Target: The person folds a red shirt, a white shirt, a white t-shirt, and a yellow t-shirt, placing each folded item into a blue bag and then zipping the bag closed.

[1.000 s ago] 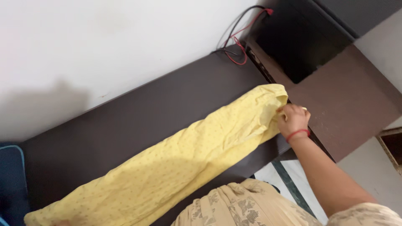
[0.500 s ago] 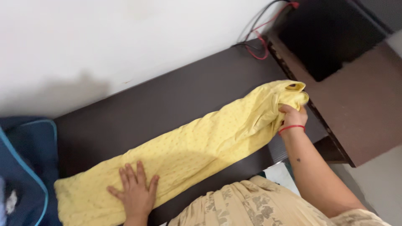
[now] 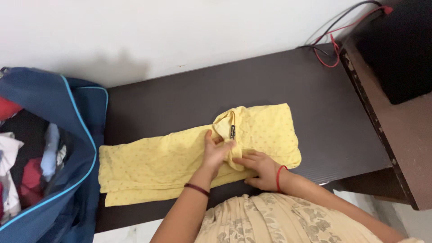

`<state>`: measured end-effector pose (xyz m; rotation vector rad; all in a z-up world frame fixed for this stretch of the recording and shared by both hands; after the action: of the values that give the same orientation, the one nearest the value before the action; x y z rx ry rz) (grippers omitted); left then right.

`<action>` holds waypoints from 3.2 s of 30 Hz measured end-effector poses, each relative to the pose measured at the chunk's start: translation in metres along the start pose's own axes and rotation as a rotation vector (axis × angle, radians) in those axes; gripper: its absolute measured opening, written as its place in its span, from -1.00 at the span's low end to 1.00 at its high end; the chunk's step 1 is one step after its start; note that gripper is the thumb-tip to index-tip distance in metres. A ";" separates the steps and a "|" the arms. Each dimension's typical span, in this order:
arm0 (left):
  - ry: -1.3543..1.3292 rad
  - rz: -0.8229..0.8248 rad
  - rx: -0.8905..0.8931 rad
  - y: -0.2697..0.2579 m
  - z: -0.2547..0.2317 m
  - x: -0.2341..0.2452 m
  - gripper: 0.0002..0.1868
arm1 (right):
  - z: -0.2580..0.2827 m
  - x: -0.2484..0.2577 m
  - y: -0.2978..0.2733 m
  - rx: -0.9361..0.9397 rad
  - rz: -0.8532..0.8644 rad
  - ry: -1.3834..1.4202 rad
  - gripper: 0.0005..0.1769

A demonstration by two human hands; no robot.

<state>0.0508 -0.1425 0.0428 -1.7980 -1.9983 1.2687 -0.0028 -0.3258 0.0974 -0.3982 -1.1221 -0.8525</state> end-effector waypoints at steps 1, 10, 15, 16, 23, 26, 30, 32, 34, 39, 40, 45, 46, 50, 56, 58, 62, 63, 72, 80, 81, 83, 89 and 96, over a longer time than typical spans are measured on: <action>0.082 0.047 -0.158 0.008 0.005 -0.001 0.10 | -0.004 -0.004 -0.004 -0.056 0.019 0.097 -0.27; 0.512 0.056 -0.552 0.011 0.001 -0.006 0.30 | -0.066 0.028 -0.051 -0.629 -0.476 -0.218 -0.65; 0.556 0.189 -0.270 0.011 -0.011 -0.026 -0.07 | -0.086 0.014 -0.059 -0.867 -0.492 0.014 -0.33; 0.503 0.197 -0.277 0.007 -0.009 -0.029 -0.17 | -0.093 0.009 -0.060 -0.976 -0.471 0.239 -0.23; 0.220 0.115 -0.279 -0.038 -0.015 0.008 -0.26 | -0.108 0.008 -0.068 -1.098 -0.406 0.738 -0.05; 1.004 -0.294 -0.515 -0.045 -0.027 0.038 -0.23 | -0.105 0.002 -0.063 -1.148 -0.240 0.828 -0.07; 1.219 -0.262 -0.980 -0.064 -0.004 0.021 -0.38 | -0.088 0.004 -0.037 -0.936 -0.134 1.046 -0.13; 0.937 0.041 -0.827 -0.059 0.014 0.003 -0.28 | -0.071 0.020 -0.030 -0.948 -0.069 1.266 -0.16; 0.525 0.290 -0.540 -0.044 0.023 -0.019 -0.12 | -0.049 0.047 -0.015 -0.781 0.002 1.678 -0.20; -0.192 0.562 0.105 -0.043 0.020 -0.050 -0.10 | -0.005 0.086 0.028 -0.548 0.109 1.463 -0.14; -0.298 0.607 0.074 -0.046 0.015 -0.053 -0.06 | 0.001 0.085 0.033 -0.508 0.148 1.325 -0.11; -0.398 0.450 -0.067 -0.068 -0.008 -0.019 -0.07 | 0.018 0.038 0.049 -0.507 0.294 0.861 0.04; -0.318 0.298 -0.108 -0.073 -0.009 -0.008 -0.21 | 0.020 0.027 0.046 -0.551 0.380 0.672 0.17; 0.193 -0.094 -0.426 -0.070 -0.008 0.019 -0.13 | 0.020 0.003 0.037 -0.380 0.360 0.632 0.07; 0.705 -0.364 -0.766 -0.067 -0.010 0.018 0.01 | -0.028 0.008 0.021 -0.271 -0.154 -0.170 -0.38; 0.921 -0.405 -0.819 -0.072 -0.002 0.013 -0.09 | -0.046 0.008 0.018 -0.448 -0.209 -0.274 -0.17; 0.988 -0.239 -0.642 -0.056 0.024 0.002 -0.15 | -0.059 -0.003 0.008 -1.113 0.002 0.724 -0.04; 0.986 -0.246 -0.642 -0.052 0.030 -0.003 -0.15 | -0.052 -0.001 0.006 -1.100 0.074 0.994 -0.08; -0.351 0.383 -0.216 -0.061 -0.003 0.006 -0.25 | 0.010 0.038 0.066 -0.563 0.315 1.092 0.02; -0.698 -0.012 -0.164 -0.081 0.015 0.100 -0.31 | 0.041 0.000 0.074 -0.230 0.149 0.253 -0.49; -0.234 -0.279 -0.357 -0.085 0.013 0.111 -0.35 | 0.041 -0.001 0.078 -0.123 0.008 0.045 -0.42; 0.245 -0.537 -0.531 -0.091 0.007 0.116 -0.37 | 0.041 -0.011 0.086 -0.011 -0.131 -0.160 -0.36; 1.393 -0.301 -1.055 -0.069 -0.006 0.068 -0.35 | 0.029 -0.067 0.104 -0.157 0.178 -0.365 -0.18; 1.415 -0.198 -0.722 -0.050 -0.008 0.079 -0.11 | 0.011 -0.075 0.092 -0.192 -0.028 -0.255 -0.18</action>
<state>-0.0019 -0.0648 0.0501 -1.7221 -1.5827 -0.8134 0.0480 -0.2315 0.0461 -0.6664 -1.2861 -0.9564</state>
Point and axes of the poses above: each hand's wrist, its own y-axis towards the middle knuckle, its own x-axis out of the back of the hand, z = x × y, the point moved 2 cm from there along y, towards the middle knuckle, and after that the axes turned 12 degrees about -y, right-handed, at the moved point
